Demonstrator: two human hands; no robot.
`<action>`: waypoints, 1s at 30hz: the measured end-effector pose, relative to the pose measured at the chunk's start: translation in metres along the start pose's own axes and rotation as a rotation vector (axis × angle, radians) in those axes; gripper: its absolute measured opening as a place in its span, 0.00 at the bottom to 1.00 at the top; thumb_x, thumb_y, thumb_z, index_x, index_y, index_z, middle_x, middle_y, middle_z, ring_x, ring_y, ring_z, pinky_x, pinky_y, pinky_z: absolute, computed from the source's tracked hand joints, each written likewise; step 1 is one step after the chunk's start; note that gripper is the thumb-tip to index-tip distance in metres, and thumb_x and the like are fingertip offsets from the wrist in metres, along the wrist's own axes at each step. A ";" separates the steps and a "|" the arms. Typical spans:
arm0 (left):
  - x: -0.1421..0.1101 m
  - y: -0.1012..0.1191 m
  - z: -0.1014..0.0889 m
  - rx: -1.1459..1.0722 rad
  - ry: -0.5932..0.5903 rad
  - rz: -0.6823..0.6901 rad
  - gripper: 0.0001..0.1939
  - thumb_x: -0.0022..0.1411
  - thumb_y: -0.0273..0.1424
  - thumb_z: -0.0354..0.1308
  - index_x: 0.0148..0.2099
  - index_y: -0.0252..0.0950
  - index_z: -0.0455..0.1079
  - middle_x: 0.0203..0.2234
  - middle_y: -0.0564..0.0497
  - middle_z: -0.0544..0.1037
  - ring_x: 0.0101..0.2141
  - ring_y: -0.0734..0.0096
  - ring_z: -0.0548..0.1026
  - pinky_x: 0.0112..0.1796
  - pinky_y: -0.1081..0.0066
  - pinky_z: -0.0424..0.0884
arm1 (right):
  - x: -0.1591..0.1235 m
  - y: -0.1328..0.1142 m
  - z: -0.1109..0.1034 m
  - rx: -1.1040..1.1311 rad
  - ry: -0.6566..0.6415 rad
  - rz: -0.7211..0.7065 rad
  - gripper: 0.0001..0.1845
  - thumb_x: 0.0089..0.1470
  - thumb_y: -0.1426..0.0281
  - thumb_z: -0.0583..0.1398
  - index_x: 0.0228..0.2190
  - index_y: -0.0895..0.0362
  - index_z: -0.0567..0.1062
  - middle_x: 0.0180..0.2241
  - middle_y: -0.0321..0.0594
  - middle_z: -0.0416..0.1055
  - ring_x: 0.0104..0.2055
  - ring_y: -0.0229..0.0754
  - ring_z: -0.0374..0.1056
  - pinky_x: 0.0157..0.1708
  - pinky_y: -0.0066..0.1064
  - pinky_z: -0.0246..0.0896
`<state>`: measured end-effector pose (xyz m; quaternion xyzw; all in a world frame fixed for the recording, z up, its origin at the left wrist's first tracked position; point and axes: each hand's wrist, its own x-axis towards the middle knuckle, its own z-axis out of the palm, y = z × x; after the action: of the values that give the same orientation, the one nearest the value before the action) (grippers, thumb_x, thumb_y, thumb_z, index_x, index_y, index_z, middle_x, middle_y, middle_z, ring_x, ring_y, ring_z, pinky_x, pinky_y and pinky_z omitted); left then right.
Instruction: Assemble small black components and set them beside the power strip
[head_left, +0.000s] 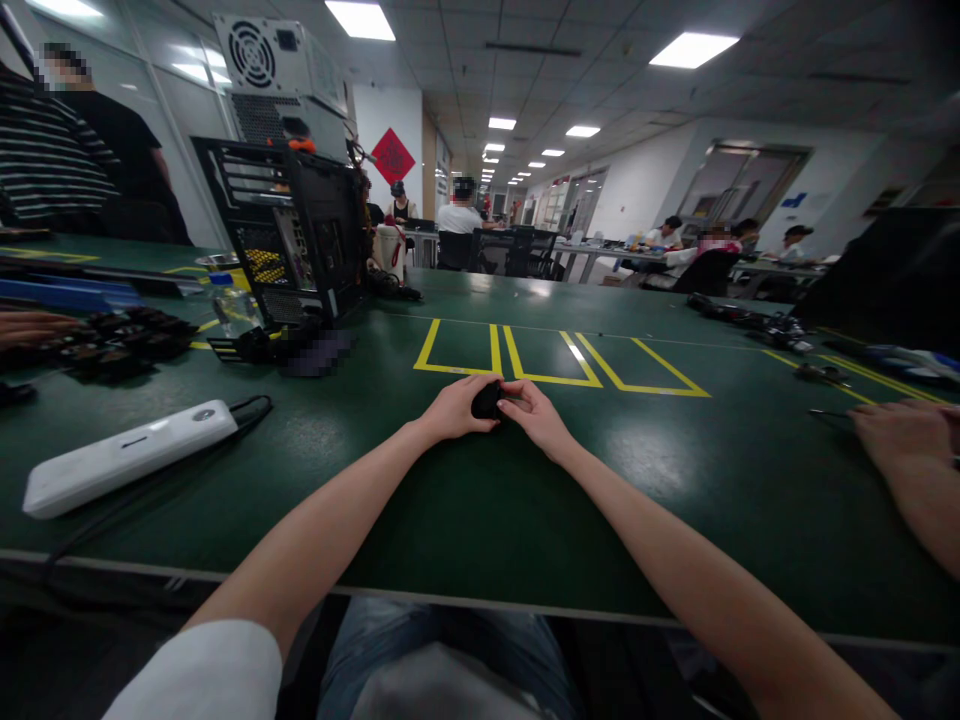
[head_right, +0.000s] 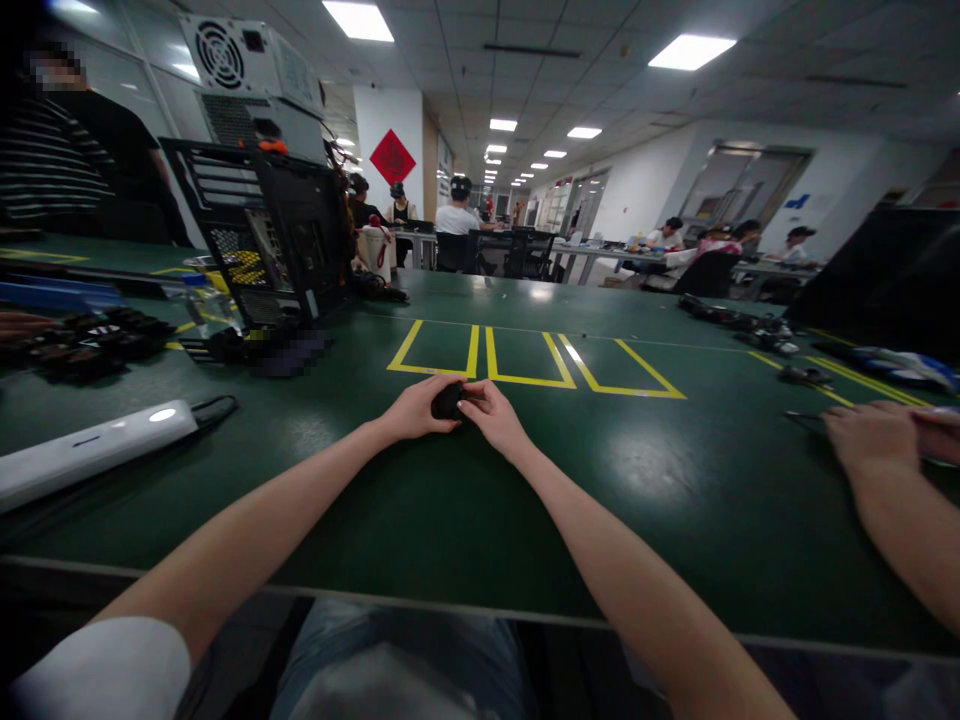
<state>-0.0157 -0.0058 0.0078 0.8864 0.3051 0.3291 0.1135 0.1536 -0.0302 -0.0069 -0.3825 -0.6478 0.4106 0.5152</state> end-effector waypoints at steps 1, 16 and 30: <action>0.000 0.000 0.000 0.001 -0.002 0.000 0.32 0.44 0.34 0.59 0.53 0.39 0.54 0.48 0.48 0.65 0.47 0.61 0.65 0.46 0.62 0.61 | 0.000 0.000 0.000 0.010 0.001 0.002 0.13 0.43 0.67 0.59 0.34 0.54 0.66 0.38 0.37 0.65 0.41 0.39 0.64 0.45 0.37 0.59; 0.000 0.000 0.000 -0.018 0.000 -0.003 0.33 0.44 0.33 0.60 0.53 0.39 0.54 0.48 0.48 0.65 0.47 0.61 0.65 0.47 0.62 0.61 | 0.005 0.002 -0.002 0.052 0.014 0.105 0.21 0.41 0.66 0.61 0.40 0.55 0.66 0.42 0.41 0.66 0.45 0.41 0.62 0.48 0.38 0.55; -0.001 0.002 -0.001 -0.031 0.002 0.005 0.32 0.44 0.33 0.60 0.53 0.39 0.54 0.47 0.47 0.65 0.46 0.61 0.65 0.45 0.62 0.61 | -0.001 -0.003 0.003 0.057 -0.011 0.085 0.14 0.44 0.64 0.58 0.35 0.54 0.66 0.39 0.37 0.66 0.41 0.39 0.64 0.40 0.36 0.61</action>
<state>-0.0162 -0.0081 0.0083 0.8850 0.2980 0.3347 0.1261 0.1511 -0.0328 -0.0051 -0.3926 -0.6218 0.4524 0.5045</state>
